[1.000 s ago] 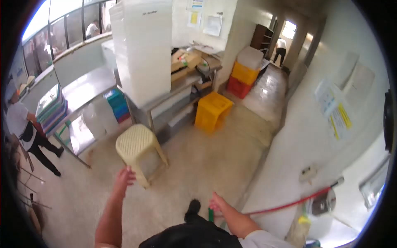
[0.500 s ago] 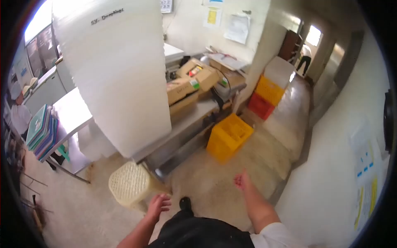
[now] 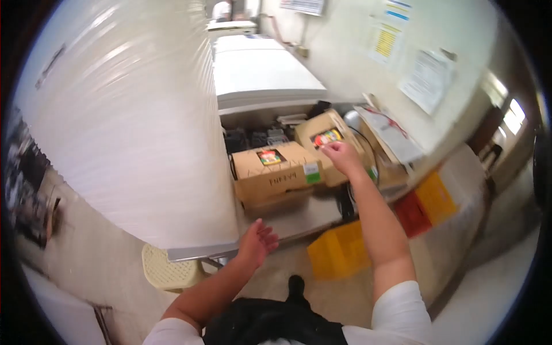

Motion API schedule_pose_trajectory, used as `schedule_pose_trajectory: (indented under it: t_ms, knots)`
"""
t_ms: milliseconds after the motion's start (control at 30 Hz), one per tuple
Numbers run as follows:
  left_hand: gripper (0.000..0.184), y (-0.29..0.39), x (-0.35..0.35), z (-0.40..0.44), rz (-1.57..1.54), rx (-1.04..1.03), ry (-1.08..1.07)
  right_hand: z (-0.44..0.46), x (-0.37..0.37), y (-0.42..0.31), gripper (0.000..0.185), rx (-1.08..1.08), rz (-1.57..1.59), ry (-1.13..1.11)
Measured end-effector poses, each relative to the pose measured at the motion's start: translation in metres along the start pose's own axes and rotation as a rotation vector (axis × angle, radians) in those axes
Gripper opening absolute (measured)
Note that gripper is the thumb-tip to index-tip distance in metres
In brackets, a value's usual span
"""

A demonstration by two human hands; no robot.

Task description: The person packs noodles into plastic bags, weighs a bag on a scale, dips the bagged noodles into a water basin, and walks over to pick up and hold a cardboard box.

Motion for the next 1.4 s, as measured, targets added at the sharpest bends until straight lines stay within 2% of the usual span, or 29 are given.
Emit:
schedule_pose_trajectory:
  t_ms: [33,67,133,200,300,333,400,433,533,567,600,667,733,800,867,900,933,1033,1133,1200,1267,1300,1333,1400]
  knots:
    - [0.043,0.001,-0.001,0.013,-0.034,-0.045,0.028,0.031,-0.015,-0.025,0.033,0.145,-0.076,-0.101]
    - [0.049,0.006,0.008,0.023,-0.109,-0.120,0.068,0.062,-0.029,-0.037,0.033,0.188,-0.053,-0.132]
    - [0.055,0.008,0.017,0.025,-0.196,-0.215,0.153,0.099,-0.081,-0.048,0.032,0.309,-0.282,-0.375]
    - [0.059,0.005,0.008,0.014,-0.376,-0.219,0.238,0.133,-0.118,-0.058,0.032,0.426,-0.320,-0.422]
    - [0.069,-0.010,0.003,0.014,-0.383,-0.237,0.284,0.164,-0.185,-0.075,0.034,0.696,-0.606,-0.535]
    - [0.069,-0.012,0.002,0.013,-0.404,-0.267,0.305,0.170,-0.201,-0.080,0.034,0.736,-0.592,-0.546]
    - [0.086,-0.019,-0.009,0.015,-0.304,-0.300,0.257,0.167,-0.216,-0.067,0.035,0.490,-0.557,-0.775]
    - [0.086,-0.023,-0.011,0.017,-0.316,-0.305,0.278,0.163,-0.217,-0.065,0.040,0.448,-0.501,-0.849]
    - [0.091,-0.026,-0.018,0.022,-0.339,-0.370,0.293,0.158,-0.222,-0.066,0.036,0.533,-0.576,-0.791]
    - [0.092,-0.026,-0.019,0.021,-0.363,-0.384,0.300,0.143,-0.210,-0.070,0.043,0.552,-0.647,-0.906]
    - [0.092,-0.025,-0.020,0.019,-0.382,-0.398,0.302,0.139,-0.218,-0.065,0.043,0.560,-0.654,-0.915]
    - [0.094,-0.025,-0.028,0.011,-0.412,-0.411,0.321,0.128,-0.233,-0.049,0.052,0.409,-0.481,-1.061]
    - [0.096,-0.024,-0.032,0.009,-0.442,-0.416,0.336,0.115,-0.236,-0.048,0.052,0.371,-0.473,-1.095]
    - [0.094,-0.022,-0.037,0.013,-0.436,-0.429,0.265,0.096,-0.227,-0.046,0.052,0.341,-0.465,-1.130]
    - [0.093,-0.018,-0.045,0.007,-0.467,-0.453,0.278,0.074,-0.211,-0.053,0.056,0.261,-0.283,-1.169]
    - [0.091,-0.019,-0.048,0.006,-0.482,-0.462,0.291,0.080,-0.219,-0.048,0.055,0.354,-0.340,-1.076]
    - [0.091,-0.023,-0.043,0.003,-0.492,-0.465,0.302,0.077,-0.223,-0.043,0.055,0.362,-0.345,-1.088]
    - [0.087,-0.039,-0.023,0.003,-0.480,-0.461,0.333,0.062,-0.230,-0.027,0.055,0.219,-0.261,-1.219]
    - [0.084,-0.062,-0.006,-0.010,-0.543,-0.494,0.400,0.040,-0.230,-0.020,0.057,0.270,-0.293,-1.281]
    - [0.081,-0.075,-0.004,-0.022,-0.567,-0.479,0.371,0.010,-0.219,-0.023,0.060,0.302,-0.312,-1.286]
    - [0.080,-0.079,-0.001,-0.025,-0.624,-0.484,0.303,-0.010,-0.206,-0.034,0.059,0.394,-0.236,-1.147]
    - [0.079,-0.081,-0.001,-0.023,-0.672,-0.478,0.231,-0.014,-0.208,-0.036,0.057,0.538,-0.289,-1.175]
    - [0.078,-0.084,-0.003,-0.022,-0.721,-0.471,0.159,-0.018,-0.208,-0.035,0.057,0.543,-0.296,-1.182]
    - [0.078,-0.083,0.000,-0.028,-0.726,-0.484,0.224,-0.029,-0.208,-0.029,0.060,0.435,-0.237,-1.259]
Point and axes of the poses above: each hand's wrist, its own z-axis towards the middle knuckle, its own x-axis out of the back of the hand, y = z × x, the point moved 8 cm from there along z, towards the middle knuckle, and after that the axes turned 13 degrees about -z, right-handed, at the moved point
